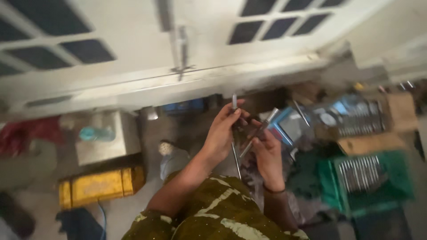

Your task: The person opens a machine door, removes a metal rod, and inspects it by hand. They then pick up several other metal rods from a nearby crate, compare them, and place them back. The person repeats this process of removing, inspecting, and returning metal rods.

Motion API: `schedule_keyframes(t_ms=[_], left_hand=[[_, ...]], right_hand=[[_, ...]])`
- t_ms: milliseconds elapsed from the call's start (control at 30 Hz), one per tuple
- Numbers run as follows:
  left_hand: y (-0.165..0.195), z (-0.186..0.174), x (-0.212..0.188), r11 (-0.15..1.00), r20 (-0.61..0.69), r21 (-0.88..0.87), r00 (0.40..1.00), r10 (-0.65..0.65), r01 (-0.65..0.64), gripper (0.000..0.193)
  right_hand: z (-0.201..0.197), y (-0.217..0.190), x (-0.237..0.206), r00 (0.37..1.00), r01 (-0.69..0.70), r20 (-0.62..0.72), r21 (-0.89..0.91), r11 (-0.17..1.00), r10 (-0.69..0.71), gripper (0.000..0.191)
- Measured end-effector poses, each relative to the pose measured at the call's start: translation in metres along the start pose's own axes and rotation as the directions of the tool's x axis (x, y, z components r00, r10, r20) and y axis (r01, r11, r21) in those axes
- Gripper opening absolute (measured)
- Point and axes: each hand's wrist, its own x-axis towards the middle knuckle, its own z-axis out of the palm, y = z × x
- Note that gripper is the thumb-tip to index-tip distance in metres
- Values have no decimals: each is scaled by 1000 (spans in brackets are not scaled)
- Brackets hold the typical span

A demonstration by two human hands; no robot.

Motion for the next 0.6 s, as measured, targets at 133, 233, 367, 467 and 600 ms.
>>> schedule_keyframes(t_ms=[133,233,367,467,600], left_hand=[[-35,20,9,991,74,-9,988,-132,133,32],[-60,33,15,973,120,74,967,-226,219,36],[-93,33,27,949,71,240,971,-230,207,39],[-119,18,37,948,65,155,954,-292,279,36],[-158,-4,53,921,115,-50,919,-378,386,29]], right_hand=[[-16,-10,-26,994,65,-91,18,998,-63,49],[-29,-16,-47,980,86,-180,-9,996,-86,49],[-53,-13,-63,904,43,-421,-89,995,-76,43],[-75,5,-60,796,82,-598,-56,995,-99,37],[-115,35,-38,675,180,-691,-185,966,-258,35]])
